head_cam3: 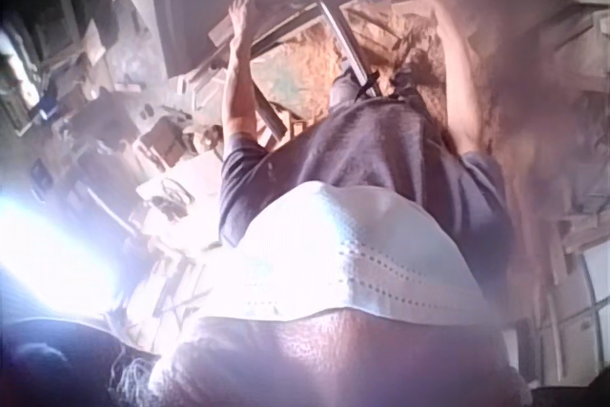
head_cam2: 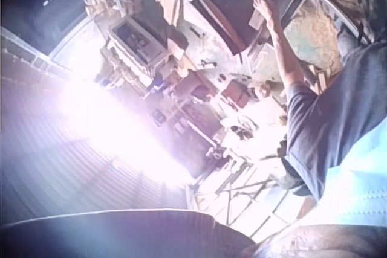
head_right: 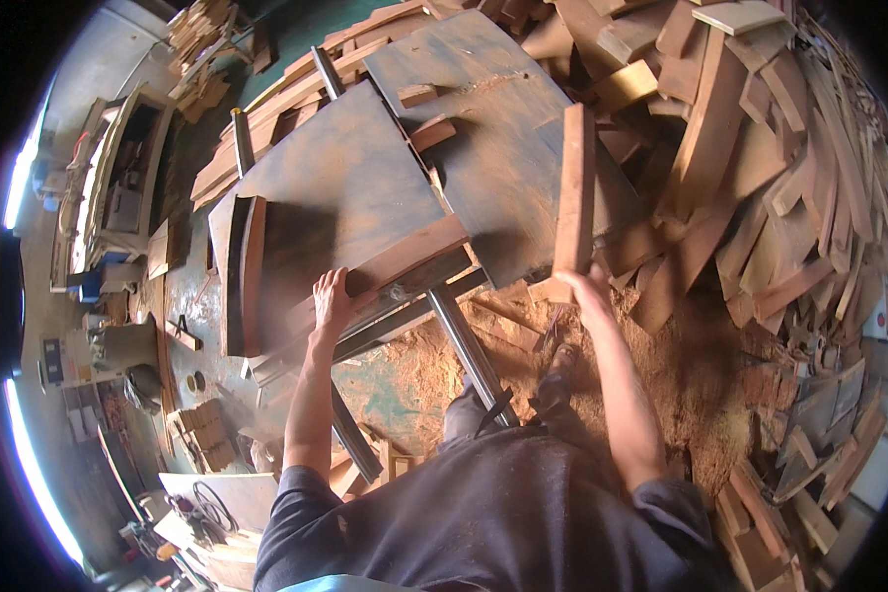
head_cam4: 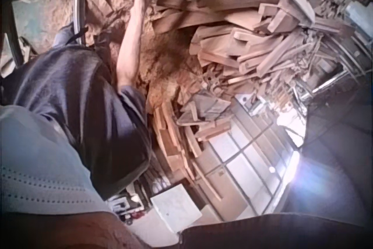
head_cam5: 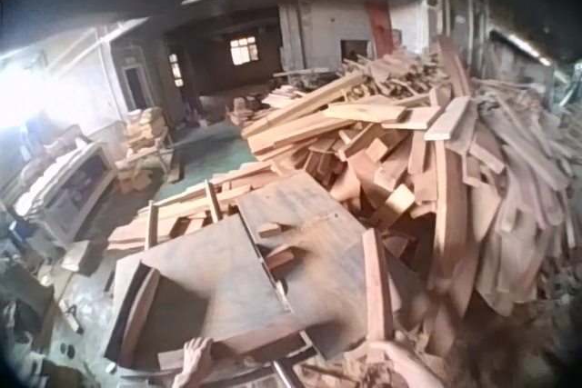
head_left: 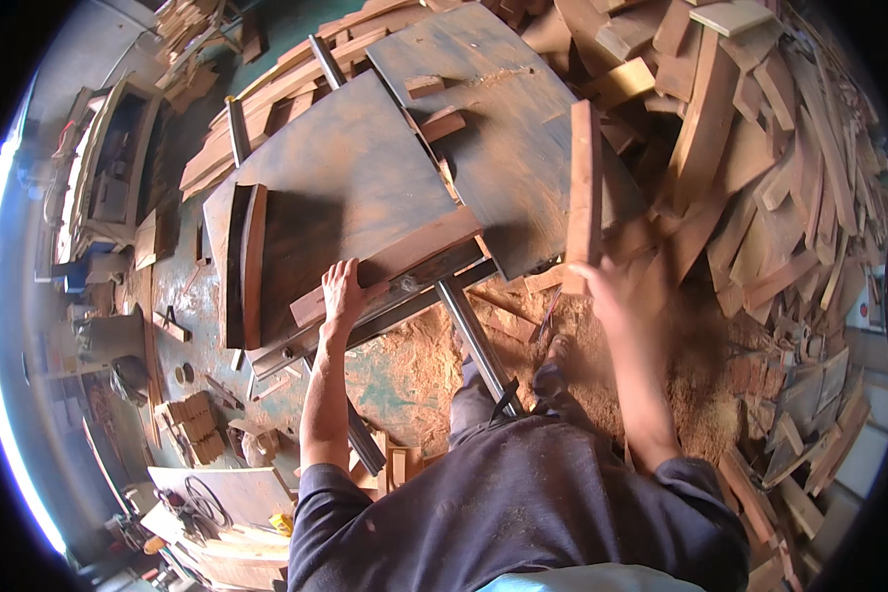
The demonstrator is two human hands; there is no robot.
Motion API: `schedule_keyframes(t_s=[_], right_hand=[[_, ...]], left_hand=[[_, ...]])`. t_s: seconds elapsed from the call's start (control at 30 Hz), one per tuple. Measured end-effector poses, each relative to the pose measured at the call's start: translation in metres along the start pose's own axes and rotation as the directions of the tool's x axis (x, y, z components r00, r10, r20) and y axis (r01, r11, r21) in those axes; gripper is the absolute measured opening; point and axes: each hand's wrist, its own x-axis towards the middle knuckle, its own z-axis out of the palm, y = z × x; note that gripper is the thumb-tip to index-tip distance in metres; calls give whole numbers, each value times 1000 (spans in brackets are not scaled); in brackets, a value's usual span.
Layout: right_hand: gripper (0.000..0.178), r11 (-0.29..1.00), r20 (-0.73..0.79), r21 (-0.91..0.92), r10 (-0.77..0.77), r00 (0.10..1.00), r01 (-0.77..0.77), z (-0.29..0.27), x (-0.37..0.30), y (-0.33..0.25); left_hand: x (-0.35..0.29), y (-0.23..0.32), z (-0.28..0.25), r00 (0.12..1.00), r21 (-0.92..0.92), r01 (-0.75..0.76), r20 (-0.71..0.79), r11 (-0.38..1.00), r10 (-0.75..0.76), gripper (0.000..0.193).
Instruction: The person picks up curved wooden pieces from a large pile and places them on a metal guide or table, then measures a wooden piece with a yellow tape measure.
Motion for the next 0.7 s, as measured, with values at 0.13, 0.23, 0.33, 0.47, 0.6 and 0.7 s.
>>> schedule_keyframes(t_s=[0.13,0.23,0.33,0.47,0.6,0.7], right_hand=[[44,927,280,349,37,959,-138,-74,-37,19],[55,958,371,271,-20,928,-88,-121,-75,40],[74,984,314,171,-102,944,49,-125,-117,36],[74,989,491,138,-117,863,56,-83,-158,-10],[68,997,601,45,-71,796,55,-42,-186,-37],[73,997,657,-60,-1,754,54,-32,-194,-32]], left_hand=[[-8,63,-60,995,4,74,-74,997,-73,71],[-27,112,-80,954,-293,270,-48,917,-296,64],[-54,186,-111,846,-889,431,337,156,-414,55],[-81,250,-76,842,-938,334,342,-95,-417,58],[-91,292,-47,844,-915,291,384,-281,-374,69],[-104,304,-48,825,-855,120,369,-505,-429,73]])
